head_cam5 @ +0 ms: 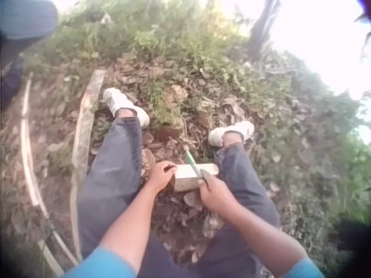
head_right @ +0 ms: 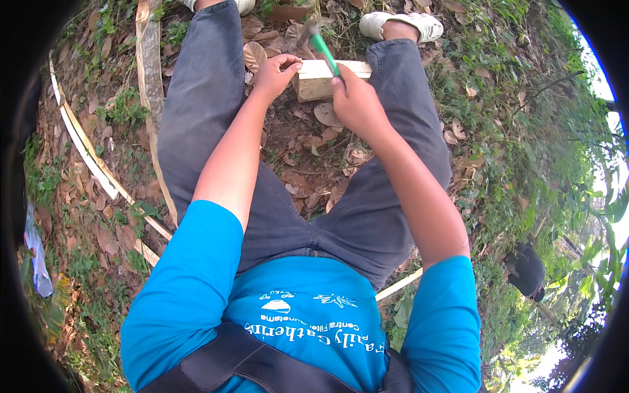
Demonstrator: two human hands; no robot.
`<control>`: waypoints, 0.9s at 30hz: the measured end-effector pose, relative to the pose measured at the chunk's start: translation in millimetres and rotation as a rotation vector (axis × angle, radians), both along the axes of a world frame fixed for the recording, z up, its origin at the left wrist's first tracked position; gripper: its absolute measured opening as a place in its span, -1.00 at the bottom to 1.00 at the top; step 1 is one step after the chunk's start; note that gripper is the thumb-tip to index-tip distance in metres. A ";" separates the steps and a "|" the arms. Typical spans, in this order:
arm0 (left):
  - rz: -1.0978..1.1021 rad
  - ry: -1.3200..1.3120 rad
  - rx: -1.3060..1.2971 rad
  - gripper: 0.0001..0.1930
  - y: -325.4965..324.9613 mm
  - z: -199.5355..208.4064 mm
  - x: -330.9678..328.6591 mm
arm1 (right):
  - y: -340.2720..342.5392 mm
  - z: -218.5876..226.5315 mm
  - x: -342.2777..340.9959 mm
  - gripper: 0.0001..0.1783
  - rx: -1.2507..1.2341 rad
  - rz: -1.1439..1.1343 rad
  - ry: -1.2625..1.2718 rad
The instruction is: The person sits on the ground and uses a small hammer to chip away at a rectangular block of wood, shaping it by repeatedly striking the edges. The person also handles a long, thin strip of wood, fitting it into a notch on the block.
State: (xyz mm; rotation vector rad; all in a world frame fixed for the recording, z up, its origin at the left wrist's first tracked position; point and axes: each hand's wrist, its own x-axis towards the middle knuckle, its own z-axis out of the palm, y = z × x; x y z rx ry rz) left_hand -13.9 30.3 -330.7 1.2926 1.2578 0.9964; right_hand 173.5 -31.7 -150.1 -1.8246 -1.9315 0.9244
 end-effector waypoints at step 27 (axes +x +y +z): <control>-0.076 0.540 -0.170 0.03 -51.0 -10.2 3.5 | -24.7 37.4 -23.4 -0.51 0.491 -0.015 0.196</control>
